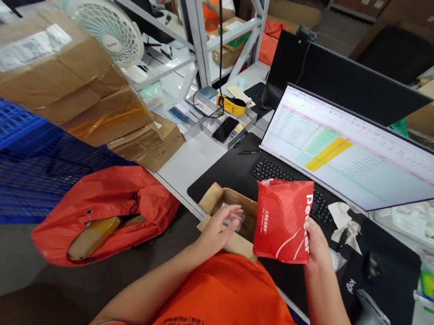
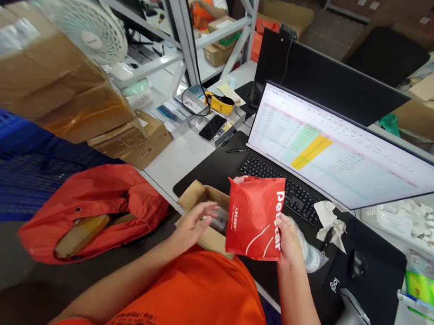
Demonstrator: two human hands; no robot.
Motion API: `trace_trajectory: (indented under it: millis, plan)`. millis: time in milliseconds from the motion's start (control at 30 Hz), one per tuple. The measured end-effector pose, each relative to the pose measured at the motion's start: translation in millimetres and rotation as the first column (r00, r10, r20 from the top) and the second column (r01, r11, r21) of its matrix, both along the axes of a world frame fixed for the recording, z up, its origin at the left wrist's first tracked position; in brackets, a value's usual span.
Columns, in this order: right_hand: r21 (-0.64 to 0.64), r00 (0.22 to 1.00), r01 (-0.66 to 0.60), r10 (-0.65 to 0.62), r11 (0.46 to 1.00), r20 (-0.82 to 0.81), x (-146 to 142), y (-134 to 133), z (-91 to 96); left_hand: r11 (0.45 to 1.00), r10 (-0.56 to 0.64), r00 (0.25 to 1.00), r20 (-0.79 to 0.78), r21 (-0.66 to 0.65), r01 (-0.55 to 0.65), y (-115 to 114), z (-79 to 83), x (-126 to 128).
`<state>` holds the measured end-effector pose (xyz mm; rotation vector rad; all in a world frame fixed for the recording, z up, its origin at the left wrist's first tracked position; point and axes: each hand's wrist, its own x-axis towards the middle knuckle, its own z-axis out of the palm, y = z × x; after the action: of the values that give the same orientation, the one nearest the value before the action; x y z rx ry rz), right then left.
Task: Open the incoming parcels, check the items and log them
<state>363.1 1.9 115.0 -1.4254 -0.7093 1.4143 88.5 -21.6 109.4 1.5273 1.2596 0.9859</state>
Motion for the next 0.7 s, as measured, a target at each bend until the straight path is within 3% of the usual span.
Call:
trace_trajectory:
  millis: [100, 167, 233, 300, 367, 433, 500, 600, 700]
  plan:
    - [-0.047, 0.977, -0.099, 0.088, 0.994, -0.196, -24.0, 3.1, -1.1, 0.966, -0.090, 0.934, 0.345, -0.196, 0.166, 17.1, 0.4, 21.3]
    - [0.003, 0.982, -0.121, 0.120, 0.993, -0.144, -37.0, 3.5, -1.9, 0.942, -0.093, 0.892, 0.441, -0.252, 0.223, 22.4, 2.4, 29.5]
    - [0.104, 0.995, -0.099, 0.097, 0.990, 0.021, -44.5, 2.6, -3.3, 0.936, -0.103, 0.875, 0.472, -0.252, 0.246, 23.4, 6.4, 33.7]
    - [0.229, 0.962, -0.061, -0.004, 0.972, 0.274, -45.5, 0.5, -4.8, 0.951, -0.105, 0.887, 0.450, -0.216, 0.222, 23.6, 11.4, 35.8]
    - [0.318, 0.858, 0.012, -0.173, 0.948, 0.483, -41.5, -3.4, -4.8, 0.974, -0.028, 0.919, 0.393, -0.196, 0.114, 25.8, 16.5, 37.5]
    - [0.344, 0.814, 0.085, -0.264, 0.935, 0.518, -35.6, -9.9, -2.5, 0.985, 0.069, 0.951, 0.300, -0.174, -0.017, 29.8, 22.7, 39.9]
    - [0.301, 0.908, 0.050, -0.169, 0.952, 0.383, -31.6, -19.2, 1.4, 0.990, 0.103, 0.975, 0.195, -0.117, -0.081, 33.1, 32.1, 44.4]
    - [0.308, 0.960, -0.111, 0.021, 0.945, 0.279, -31.7, -34.0, 6.7, 0.999, -0.031, 0.995, 0.097, -0.028, 0.034, 32.8, 51.1, 57.8]
    - [0.324, 0.933, -0.062, -0.061, 0.944, 0.355, -30.5, -42.5, 6.2, 0.976, -0.216, 0.976, 0.040, 0.029, 0.215, 30.7, 66.8, 75.5]
